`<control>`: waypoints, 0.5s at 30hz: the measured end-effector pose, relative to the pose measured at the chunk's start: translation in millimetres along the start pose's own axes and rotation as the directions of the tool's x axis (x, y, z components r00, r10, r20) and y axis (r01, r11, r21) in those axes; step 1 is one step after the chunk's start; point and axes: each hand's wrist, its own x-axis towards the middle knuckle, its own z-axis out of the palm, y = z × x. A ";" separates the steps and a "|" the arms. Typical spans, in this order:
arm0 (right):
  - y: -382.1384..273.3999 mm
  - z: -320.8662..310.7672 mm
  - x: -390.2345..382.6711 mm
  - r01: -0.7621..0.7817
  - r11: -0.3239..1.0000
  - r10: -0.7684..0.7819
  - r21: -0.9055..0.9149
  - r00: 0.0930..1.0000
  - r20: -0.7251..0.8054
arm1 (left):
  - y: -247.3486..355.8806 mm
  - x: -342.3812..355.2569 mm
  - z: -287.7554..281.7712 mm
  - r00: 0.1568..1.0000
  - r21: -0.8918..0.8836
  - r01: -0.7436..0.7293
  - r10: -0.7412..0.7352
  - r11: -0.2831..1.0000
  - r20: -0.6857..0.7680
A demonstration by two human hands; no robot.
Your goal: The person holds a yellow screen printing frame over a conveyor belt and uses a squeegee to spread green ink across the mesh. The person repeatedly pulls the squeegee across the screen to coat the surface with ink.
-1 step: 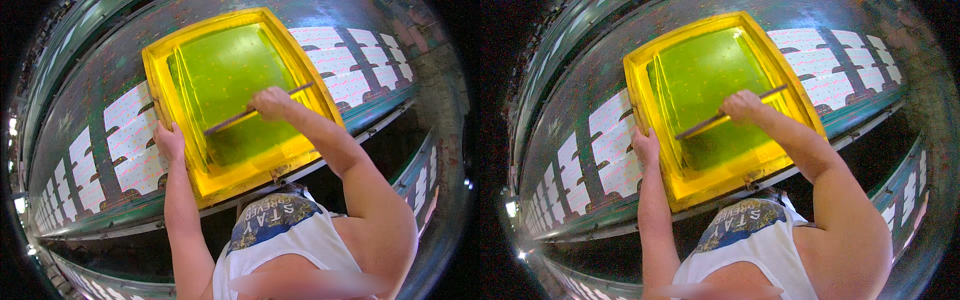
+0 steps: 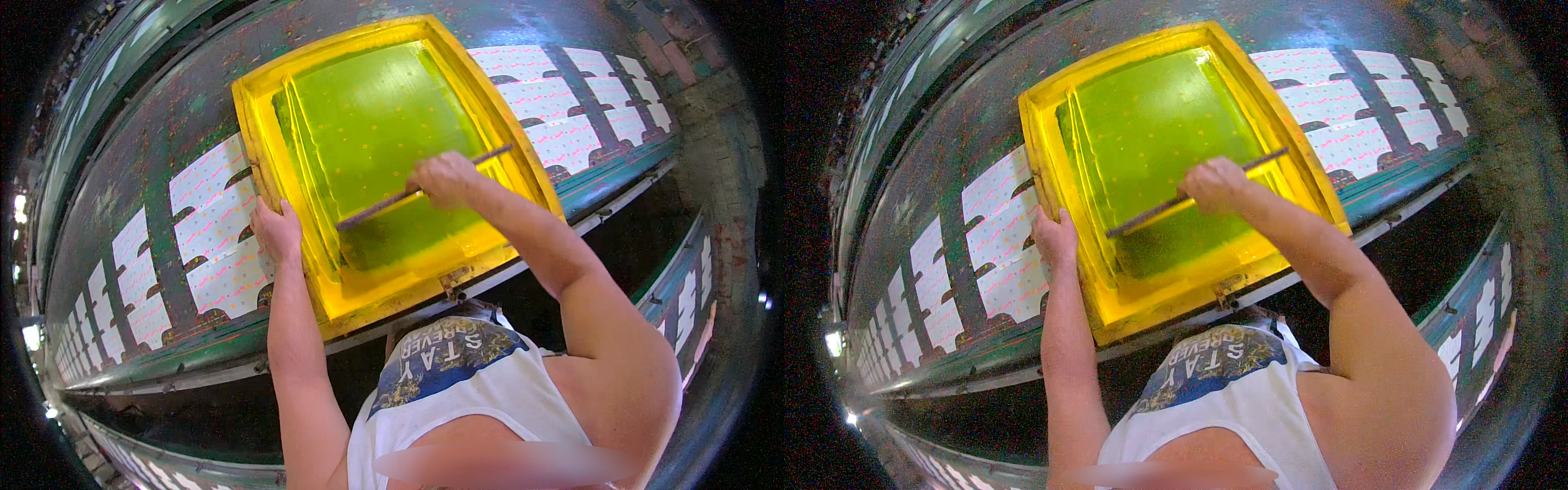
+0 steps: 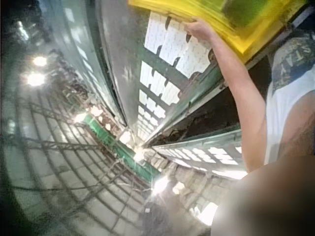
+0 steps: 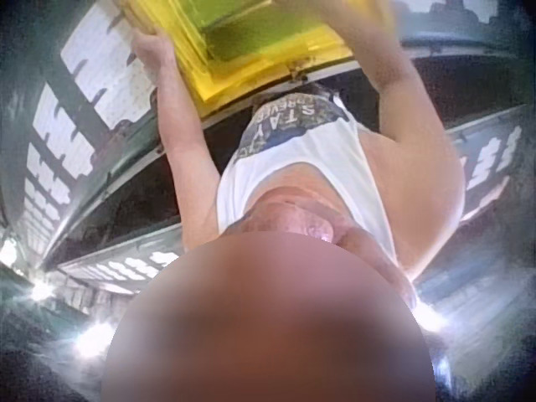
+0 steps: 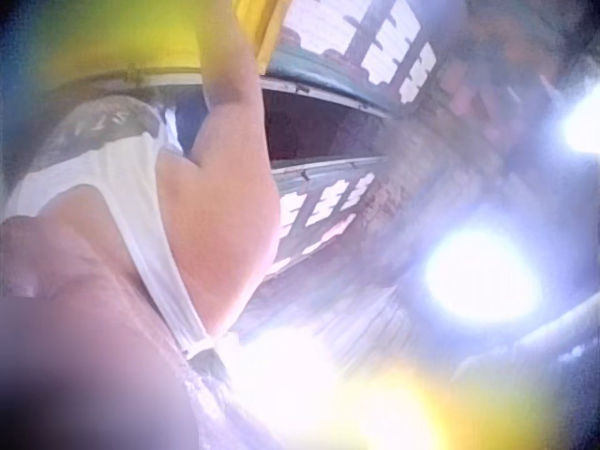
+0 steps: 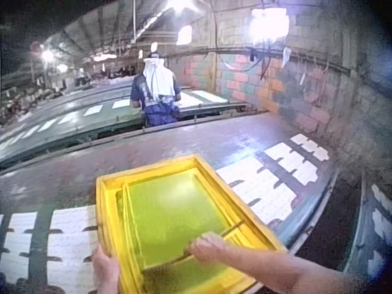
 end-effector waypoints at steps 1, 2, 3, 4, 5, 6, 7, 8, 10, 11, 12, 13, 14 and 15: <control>-12.7 4.6 -20.6 0.014 1.000 -0.015 -0.011 0.999 -0.035 | 1.1 -0.4 -1.8 1.000 -0.004 0.002 -0.002 1.000 0.007; -23.3 8.1 -38.8 0.030 0.999 -0.031 -0.016 0.997 -0.064 | 2.6 -0.6 -3.4 1.000 0.016 -0.008 0.008 1.000 -0.003; -34.3 11.9 -54.4 0.015 1.000 -0.014 0.006 0.999 -0.050 | 3.8 -1.0 -5.1 1.000 0.001 -0.008 0.008 1.000 0.013; -43.8 15.3 -68.5 -0.007 1.000 0.007 0.026 1.000 -0.016 | 5.2 -1.1 -6.6 1.000 0.008 -0.017 0.016 1.000 0.011; -51.8 19.2 -81.6 -0.017 0.998 0.017 0.054 1.000 -0.007 | 6.0 -1.7 -7.6 1.000 0.016 -0.025 0.025 1.000 0.008; -57.6 22.8 -93.2 -0.012 0.999 0.013 0.047 1.000 -0.012 | 6.7 -2.4 -8.1 1.000 0.023 -0.005 0.004 1.000 0.023; -62.6 26.4 -102.4 0.005 0.999 -0.003 0.049 0.999 -0.041 | 6.7 -2.4 -8.2 0.999 0.032 0.016 -0.017 0.999 0.037; -67.3 30.5 -109.2 0.024 0.998 -0.020 0.057 0.998 -0.063 | 6.0 -2.7 -7.6 0.999 0.063 0.027 -0.029 0.998 0.033; -74.3 37.9 -119.1 0.037 0.998 -0.028 0.060 0.990 -0.139 | 3.5 -2.1 -4.7 0.999 0.068 0.030 -0.033 0.997 0.038; -76.0 40.3 -123.3 0.045 0.997 -0.033 0.065 0.984 -0.174 | 2.3 -1.0 -2.4 1.000 0.099 0.016 -0.017 0.995 0.006; -76.9 42.7 -127.5 0.067 0.995 -0.055 0.068 0.985 -0.163 | 0.8 0.3 0.0 1.000 0.116 0.015 -0.016 0.993 0.004; -77.8 44.5 -133.1 0.104 0.989 -0.081 0.106 0.977 -0.197 | -0.6 2.2 2.0 1.000 0.149 0.004 -0.001 0.989 -0.022; -78.7 46.4 -138.3 0.133 0.981 -0.101 0.139 0.971 -0.217 | -1.3 3.3 4.4 1.000 0.182 0.018 -0.015 0.983 -0.020; -77.6 48.0 -143.1 0.166 0.972 -0.125 0.169 0.966 -0.228 | -1.8 3.5 6.2 0.999 0.177 0.020 -0.012 0.984 -0.047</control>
